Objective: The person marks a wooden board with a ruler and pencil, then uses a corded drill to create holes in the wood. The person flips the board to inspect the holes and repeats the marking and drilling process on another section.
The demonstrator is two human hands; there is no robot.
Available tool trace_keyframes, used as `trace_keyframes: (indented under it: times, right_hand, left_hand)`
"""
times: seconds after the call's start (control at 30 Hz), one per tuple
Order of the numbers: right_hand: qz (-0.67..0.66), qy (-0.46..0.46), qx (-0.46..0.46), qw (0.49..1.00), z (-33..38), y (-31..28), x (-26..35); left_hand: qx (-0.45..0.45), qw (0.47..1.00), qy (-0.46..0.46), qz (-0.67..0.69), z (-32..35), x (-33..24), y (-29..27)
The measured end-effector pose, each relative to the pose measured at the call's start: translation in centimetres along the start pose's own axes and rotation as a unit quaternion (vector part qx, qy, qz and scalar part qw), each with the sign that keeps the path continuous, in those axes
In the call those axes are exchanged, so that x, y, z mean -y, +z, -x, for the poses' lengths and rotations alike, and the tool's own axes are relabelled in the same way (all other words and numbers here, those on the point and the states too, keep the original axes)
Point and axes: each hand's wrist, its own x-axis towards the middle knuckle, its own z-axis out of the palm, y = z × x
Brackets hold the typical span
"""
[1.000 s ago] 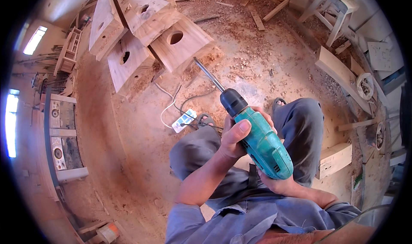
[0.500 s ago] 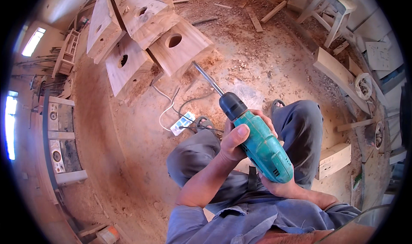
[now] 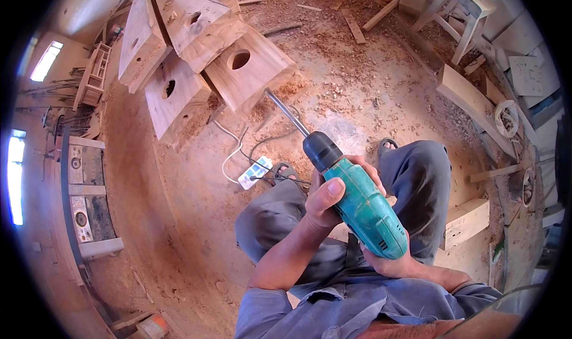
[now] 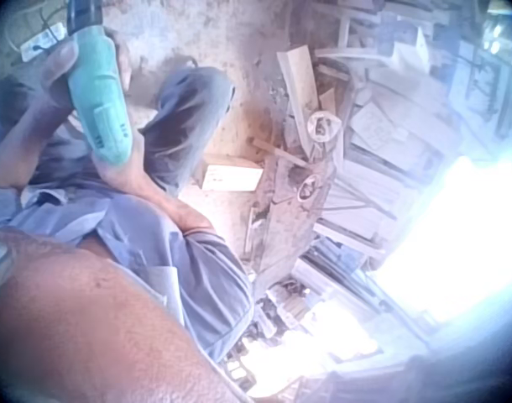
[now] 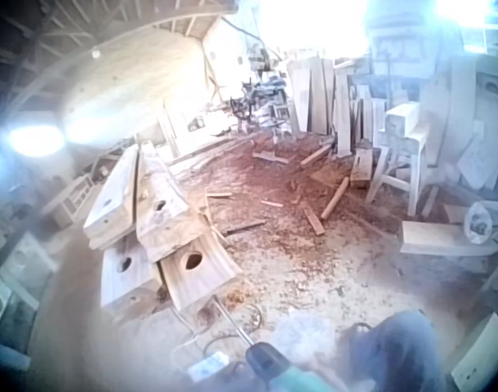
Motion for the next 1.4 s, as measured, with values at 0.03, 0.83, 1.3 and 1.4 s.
trace_keyframes:
  times: [0.03, 0.83, 1.3, 1.4]
  right_hand:
    - [0.001, 0.0, -0.001, 1.0, 0.0, 0.0, -0.2]
    - [-0.012, 0.01, -0.014, 1.0, -1.1, 0.4, -0.3]
    - [0.004, -0.006, -0.002, 1.0, -1.5, 0.1, -0.8]
    - [0.006, -0.004, -0.005, 1.0, -1.8, 0.1, -0.5]
  left_hand:
    - [-0.016, 1.0, -0.004, 0.012, -0.1, -0.1, 0.2]
    - [0.06, 0.998, 0.015, -0.03, -1.0, -0.4, -1.9]
    - [-0.003, 0.999, 0.005, 0.038, -1.1, -0.8, -0.9]
    - [-0.005, 0.999, 0.007, 0.037, -1.2, -0.8, -1.0]
